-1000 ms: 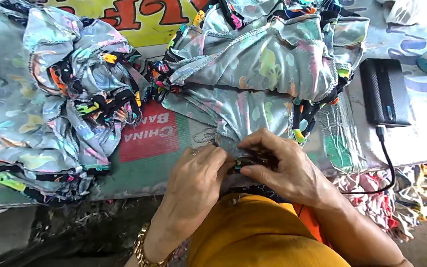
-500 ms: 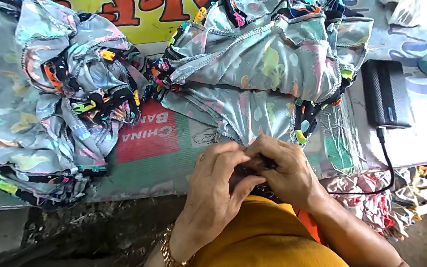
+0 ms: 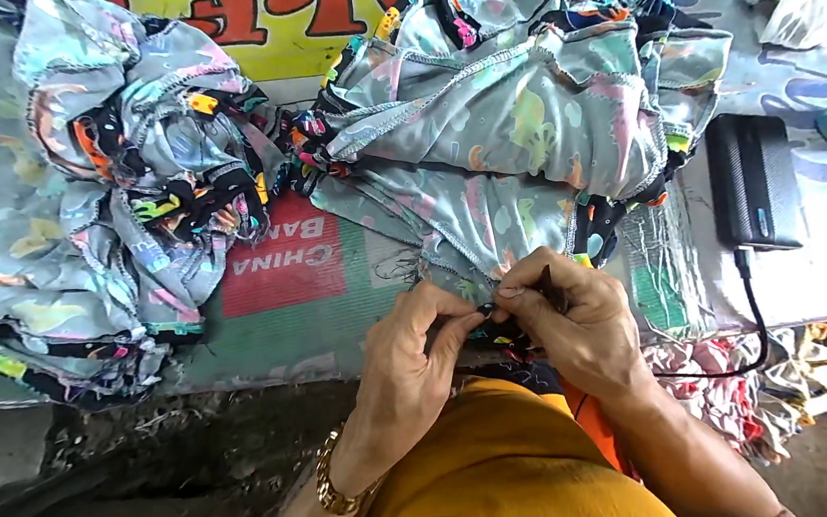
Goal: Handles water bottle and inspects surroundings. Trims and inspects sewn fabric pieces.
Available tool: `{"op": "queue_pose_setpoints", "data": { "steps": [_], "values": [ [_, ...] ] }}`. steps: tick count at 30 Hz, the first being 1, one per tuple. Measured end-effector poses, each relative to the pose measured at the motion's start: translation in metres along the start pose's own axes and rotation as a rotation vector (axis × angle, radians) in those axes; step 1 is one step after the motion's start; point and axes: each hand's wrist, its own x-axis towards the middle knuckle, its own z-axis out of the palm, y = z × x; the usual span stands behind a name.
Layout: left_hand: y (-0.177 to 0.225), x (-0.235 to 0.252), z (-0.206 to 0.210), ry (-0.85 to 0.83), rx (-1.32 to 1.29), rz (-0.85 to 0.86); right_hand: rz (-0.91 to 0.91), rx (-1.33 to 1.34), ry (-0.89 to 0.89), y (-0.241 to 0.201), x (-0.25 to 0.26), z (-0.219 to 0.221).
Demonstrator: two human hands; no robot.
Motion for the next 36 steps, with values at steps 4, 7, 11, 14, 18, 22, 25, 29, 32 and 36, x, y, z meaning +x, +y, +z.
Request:
{"op": "queue_pose_setpoints", "data": {
  "steps": [4,7,11,14,18,22,25,29,32,36],
  "values": [
    [0.001,-0.001,0.001,0.033,0.042,0.041,0.008,0.031,0.023,-0.001,0.002,0.000],
    [0.003,0.001,0.004,0.022,0.056,0.065,-0.039,0.026,-0.018,0.000,0.003,-0.001],
    [0.002,0.003,0.007,-0.021,0.158,0.075,-0.139,-0.016,-0.067,0.005,0.000,0.001],
    [-0.001,0.001,0.005,-0.048,0.164,0.114,-0.343,-0.234,-0.036,0.010,-0.011,0.006],
    [-0.005,-0.005,-0.002,-0.051,0.184,0.183,-0.504,-0.376,-0.082,0.007,-0.020,0.007],
    [-0.005,-0.013,-0.005,0.031,0.476,0.309,-0.318,-0.519,-0.117,-0.001,-0.021,-0.006],
    [-0.006,-0.020,-0.007,0.094,0.606,0.405,-0.244,-0.609,-0.172,-0.004,-0.018,-0.014],
    [-0.008,-0.028,-0.007,0.118,0.615,0.437,-0.255,-0.653,-0.215,-0.005,-0.016,-0.016],
    [-0.007,-0.031,-0.007,0.126,0.608,0.417,-0.282,-0.661,-0.218,-0.003,-0.015,-0.015],
    [-0.005,-0.034,-0.008,0.131,0.593,0.425,-0.372,-0.666,-0.203,-0.003,-0.015,-0.017]
  ]
}}
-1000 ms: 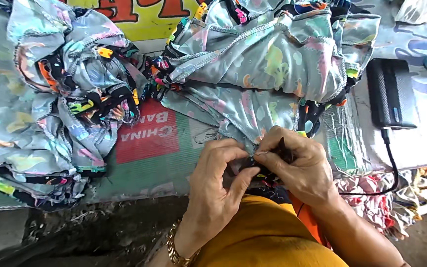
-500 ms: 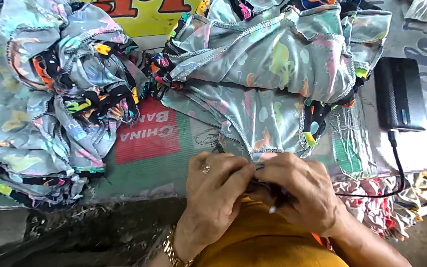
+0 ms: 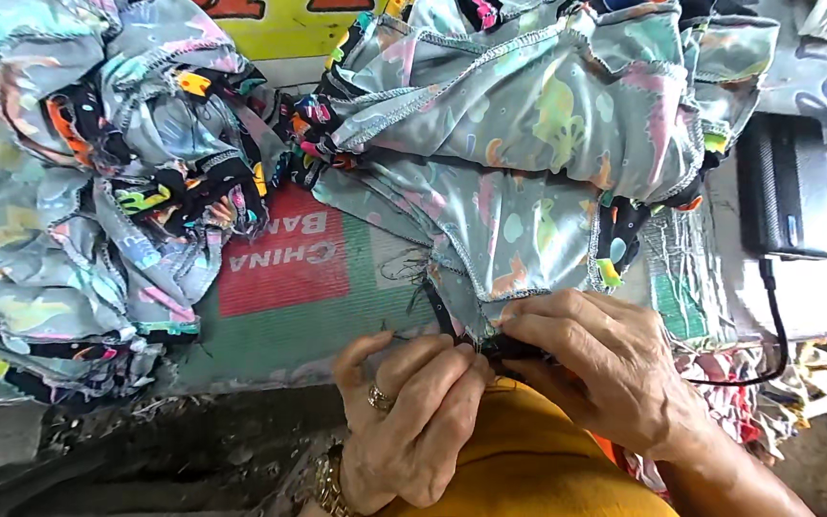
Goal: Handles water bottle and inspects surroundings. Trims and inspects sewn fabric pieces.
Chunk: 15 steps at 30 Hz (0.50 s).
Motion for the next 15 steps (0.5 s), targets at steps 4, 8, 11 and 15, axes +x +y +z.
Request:
{"op": "queue_pose_setpoints", "data": {
  "steps": [4,8,11,15],
  "values": [
    [0.0029,0.0013,0.0000,0.025,0.003,0.022,-0.053,-0.063,0.037,-0.0019,0.0006,-0.0004],
    [0.0055,0.0012,0.0028,0.051,0.000,0.029,-0.065,-0.066,0.054,0.0013,0.0018,0.0017],
    [0.0074,0.0019,0.0063,0.073,0.003,0.025,-0.073,-0.049,0.075,0.0030,0.0036,0.0038],
    [0.0094,0.0040,0.0090,0.070,0.008,0.033,-0.080,-0.033,0.091,0.0034,0.0041,0.0059]
  ]
}}
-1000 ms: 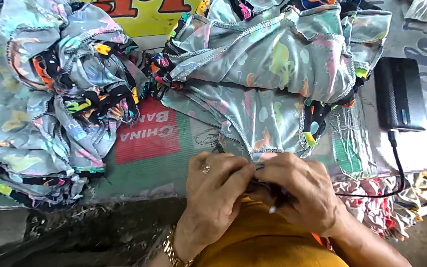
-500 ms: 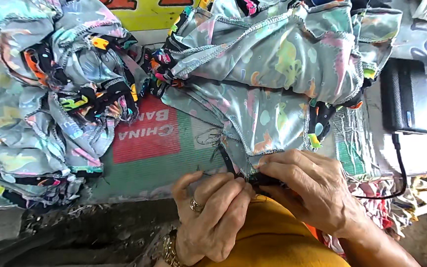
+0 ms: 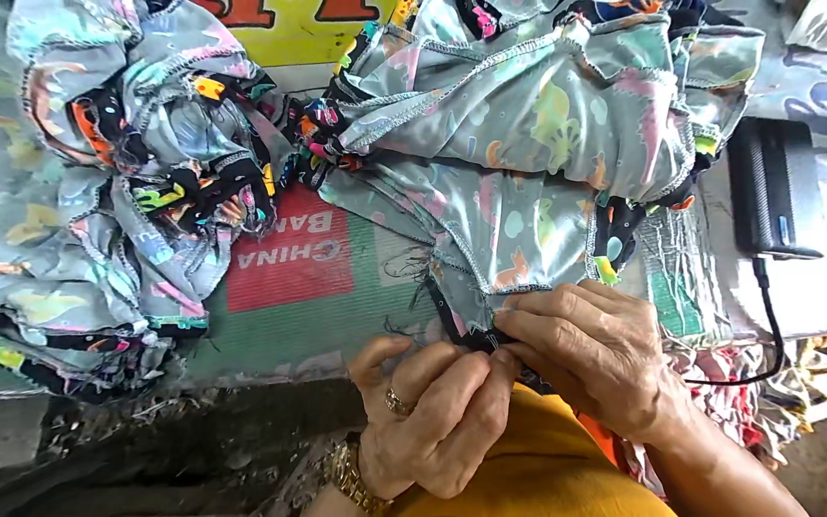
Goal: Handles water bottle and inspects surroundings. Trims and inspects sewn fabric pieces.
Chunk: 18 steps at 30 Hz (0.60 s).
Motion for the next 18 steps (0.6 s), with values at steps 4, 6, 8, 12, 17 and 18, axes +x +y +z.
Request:
{"op": "queue_pose_setpoints", "data": {
  "steps": [4,6,8,12,17,18],
  "values": [
    [0.002,0.002,0.002,0.012,-0.019,0.005,-0.003,-0.028,0.013,-0.002,-0.001,0.002],
    [0.002,0.001,0.003,0.009,-0.026,0.008,-0.006,-0.031,0.020,-0.002,-0.001,0.002],
    [0.002,0.001,0.004,0.011,-0.027,0.010,-0.014,-0.031,0.037,-0.002,-0.002,0.003],
    [0.001,0.000,0.004,0.023,-0.038,0.005,-0.022,-0.040,0.071,-0.002,-0.003,0.007],
    [0.002,0.000,0.005,0.020,-0.041,-0.001,-0.026,-0.025,0.079,0.001,-0.005,0.010],
    [0.003,0.000,0.006,0.020,-0.042,0.000,-0.030,-0.032,0.082,0.001,-0.005,0.011]
  ]
}}
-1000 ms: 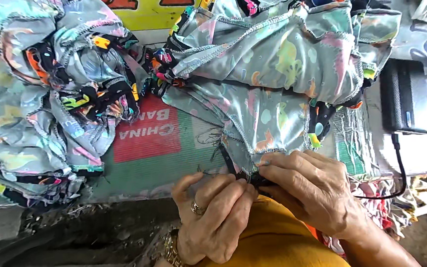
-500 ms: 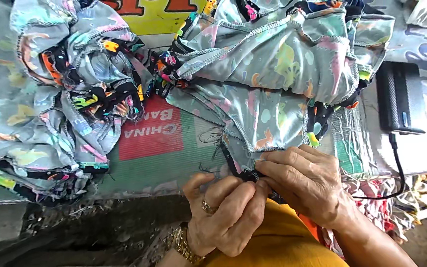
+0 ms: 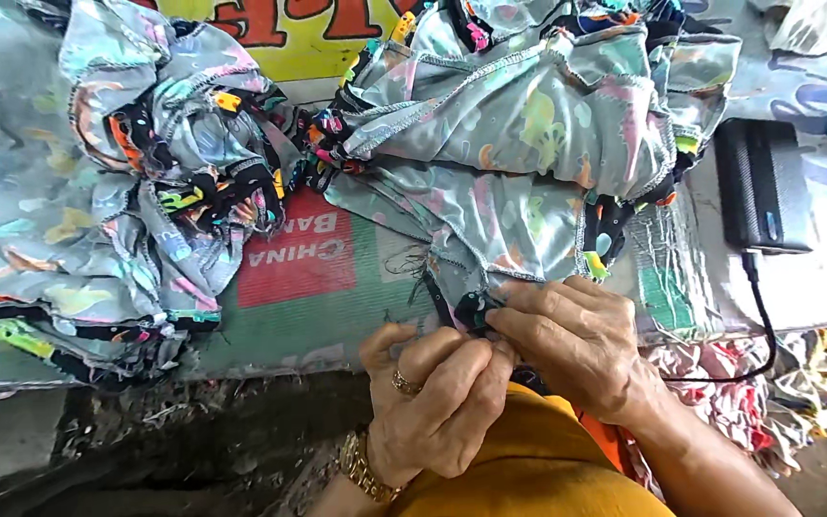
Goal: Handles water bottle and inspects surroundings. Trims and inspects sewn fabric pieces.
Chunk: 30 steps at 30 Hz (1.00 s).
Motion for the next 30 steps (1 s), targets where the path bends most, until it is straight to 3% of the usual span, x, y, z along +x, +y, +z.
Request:
{"op": "queue_pose_setpoints", "data": {
  "steps": [5,8,10,12,14,17,23,30],
  "values": [
    [0.000,0.005,-0.038,-0.104,0.061,-0.051,0.025,-0.049,-0.178,-0.026,0.002,-0.023],
    [-0.018,0.010,-0.085,-0.524,0.079,-0.168,-0.055,0.236,-0.407,-0.036,-0.003,-0.041],
    [-0.026,0.011,-0.098,-0.681,0.098,-0.233,-0.020,0.490,-0.394,-0.030,-0.002,-0.042],
    [-0.024,0.013,-0.091,-0.550,0.077,-0.282,0.105,0.406,-0.261,-0.023,0.001,-0.036],
    [-0.016,0.019,-0.070,-0.340,-0.024,-0.291,0.214,0.107,-0.167,-0.016,0.003,-0.024],
    [-0.003,0.029,-0.034,-0.211,0.009,-0.228,0.272,-0.063,-0.183,-0.008,0.001,-0.015],
    [-0.006,0.048,-0.001,-0.185,0.064,-0.095,0.311,0.121,-0.091,-0.002,0.007,-0.031],
    [-0.017,0.066,0.003,-0.142,-0.286,-0.274,0.423,0.396,-0.004,0.006,0.026,-0.038]
  ]
}}
